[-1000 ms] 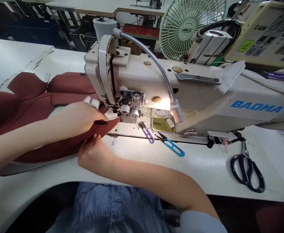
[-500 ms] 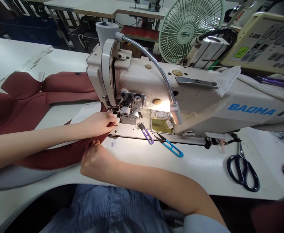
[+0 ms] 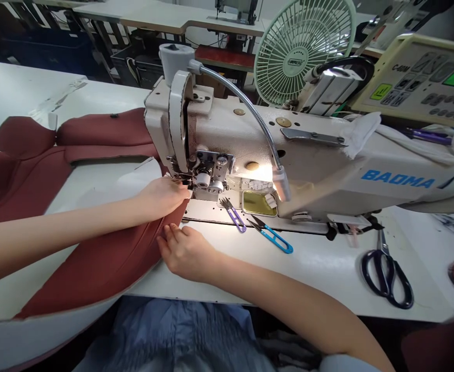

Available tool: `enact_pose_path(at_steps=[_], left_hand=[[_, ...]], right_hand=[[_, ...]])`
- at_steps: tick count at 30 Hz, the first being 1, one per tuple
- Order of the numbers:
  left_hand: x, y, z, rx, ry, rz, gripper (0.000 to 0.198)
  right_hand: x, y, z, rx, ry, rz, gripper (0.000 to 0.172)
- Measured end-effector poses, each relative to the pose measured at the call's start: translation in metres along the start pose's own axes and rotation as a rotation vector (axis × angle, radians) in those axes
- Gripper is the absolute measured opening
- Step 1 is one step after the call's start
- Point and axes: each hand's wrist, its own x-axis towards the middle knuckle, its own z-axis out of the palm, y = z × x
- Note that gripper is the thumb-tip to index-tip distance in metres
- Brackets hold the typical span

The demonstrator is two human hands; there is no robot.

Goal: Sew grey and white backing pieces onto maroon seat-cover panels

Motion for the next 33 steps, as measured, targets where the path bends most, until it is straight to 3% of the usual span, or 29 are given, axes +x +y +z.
enact_pose_path(at_steps=[4, 8, 11, 14, 16, 23, 26, 28, 31, 33], left_hand=[[-0.005, -0.001, 0.007, 0.070, 0.090, 0.067, 0.017], [-0.021, 0.010, -0.008, 0.179, 0.064, 0.121, 0.021], [-0.030, 0.022, -0.021, 0.250, -0.039, 0.106, 0.025], [-0.027, 0.028, -0.027, 0.182, -0.216, -0.004, 0.023], [-0.021, 0.028, -0.027, 0.129, -0.269, -0.058, 0.019], [-0.010, 0.021, -0.015, 0.114, -0.189, -0.103, 0.021], [-0.020, 0.022, -0.020, 0.135, -0.153, 0.001, 0.026], [-0.026, 0.022, -0.026, 0.164, -0.183, 0.041, 0.027], [-0.026, 0.023, -0.029, 0.084, -0.278, -0.053, 0.024], [-0.021, 0.024, -0.026, -0.004, -0.279, -0.095, 0.023]], right_hand=[[-0.005, 0.007, -0.002, 0.053, -0.064, 0.032, 0.035], [-0.007, 0.014, -0.007, 0.117, -0.159, 0.092, 0.036], [-0.006, 0.017, -0.011, 0.140, -0.207, 0.122, 0.036], [-0.006, 0.020, -0.015, 0.147, -0.244, 0.124, 0.036], [-0.006, 0.021, -0.015, 0.130, -0.251, 0.127, 0.036], [-0.009, 0.022, -0.010, 0.063, -0.236, 0.147, 0.038], [-0.010, 0.021, -0.009, 0.053, -0.229, 0.187, 0.038], [-0.010, 0.020, -0.009, 0.055, -0.224, 0.199, 0.039], [-0.009, 0.017, -0.008, 0.068, -0.234, 0.206, 0.039], [-0.008, 0.016, -0.006, 0.061, -0.242, 0.206, 0.039]])
